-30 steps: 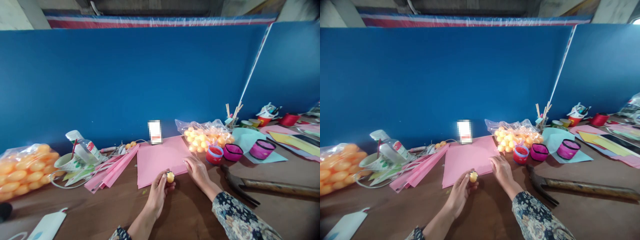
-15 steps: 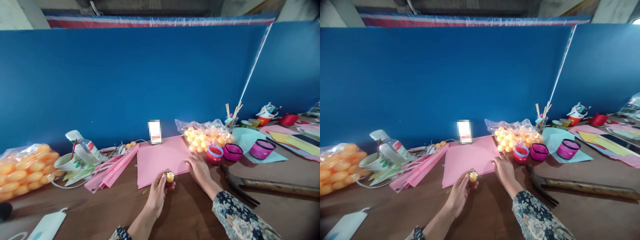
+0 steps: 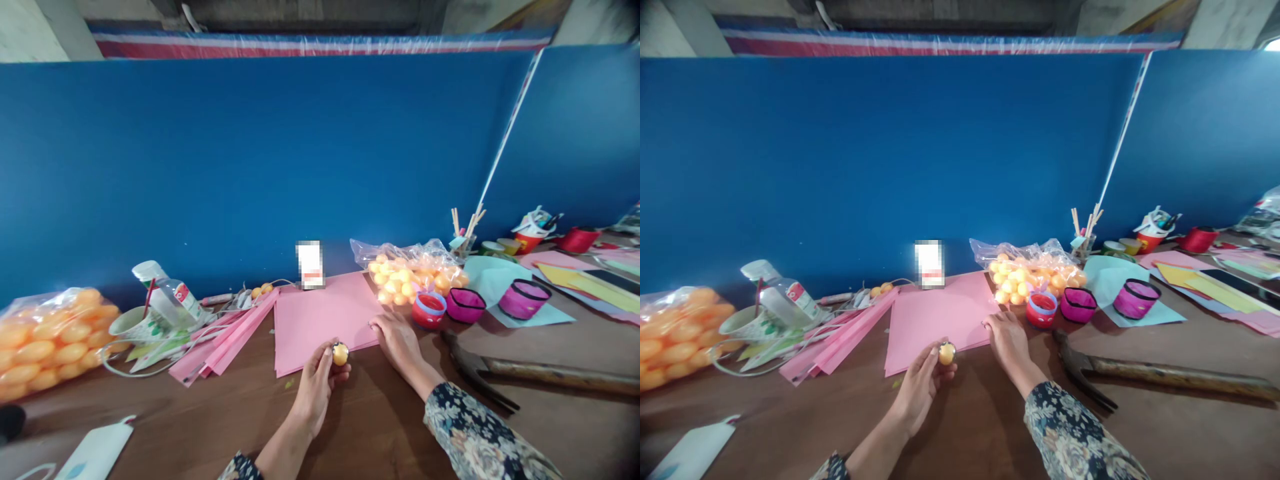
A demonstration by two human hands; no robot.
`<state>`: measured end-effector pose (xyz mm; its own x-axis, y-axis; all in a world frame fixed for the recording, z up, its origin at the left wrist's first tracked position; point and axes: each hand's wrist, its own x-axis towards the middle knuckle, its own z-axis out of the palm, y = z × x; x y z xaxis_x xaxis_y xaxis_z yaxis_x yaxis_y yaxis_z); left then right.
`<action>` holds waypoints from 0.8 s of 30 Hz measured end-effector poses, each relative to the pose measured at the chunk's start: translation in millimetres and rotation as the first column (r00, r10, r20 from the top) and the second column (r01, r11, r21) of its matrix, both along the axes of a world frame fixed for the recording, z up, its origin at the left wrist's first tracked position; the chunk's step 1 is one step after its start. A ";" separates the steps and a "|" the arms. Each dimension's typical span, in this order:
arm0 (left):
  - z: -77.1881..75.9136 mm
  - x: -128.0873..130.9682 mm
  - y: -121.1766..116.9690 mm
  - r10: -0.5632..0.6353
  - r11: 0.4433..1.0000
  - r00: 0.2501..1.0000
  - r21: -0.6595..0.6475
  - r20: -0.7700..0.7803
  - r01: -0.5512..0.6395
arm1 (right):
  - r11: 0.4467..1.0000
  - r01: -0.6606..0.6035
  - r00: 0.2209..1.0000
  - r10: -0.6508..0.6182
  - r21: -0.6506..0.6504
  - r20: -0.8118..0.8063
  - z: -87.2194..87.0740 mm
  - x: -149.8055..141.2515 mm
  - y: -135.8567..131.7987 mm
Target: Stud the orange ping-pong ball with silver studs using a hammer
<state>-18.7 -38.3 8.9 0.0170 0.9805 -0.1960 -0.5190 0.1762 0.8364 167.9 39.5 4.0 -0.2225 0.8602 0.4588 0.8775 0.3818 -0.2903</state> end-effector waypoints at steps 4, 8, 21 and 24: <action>-0.3 -0.1 -0.7 0.001 1.000 1.000 -0.005 -0.005 -0.001 | 1.000 0.001 1.000 -0.001 -0.011 0.001 0.5 -0.6 -0.7; 0.7 0.2 -0.6 -0.002 1.000 1.000 -0.011 -0.004 0.002 | 1.000 -0.003 1.000 0.003 -0.001 -0.007 -0.6 -0.7 -0.7; -0.3 0.1 -1.0 -0.001 1.000 1.000 -0.010 -0.010 0.000 | 1.000 -0.030 0.999 0.030 0.002 -0.031 -1.9 -0.6 -0.2; -0.9 0.0 -0.2 -0.003 1.000 1.000 0.000 -0.014 0.003 | 1.000 -0.024 1.000 0.024 -0.003 -0.020 -1.0 -0.9 -0.8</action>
<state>-18.7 -38.5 8.1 0.0172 0.9803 -0.1967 -0.5069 0.1781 0.8434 167.0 38.7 3.0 -0.2341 0.8563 0.4604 0.8620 0.4018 -0.3090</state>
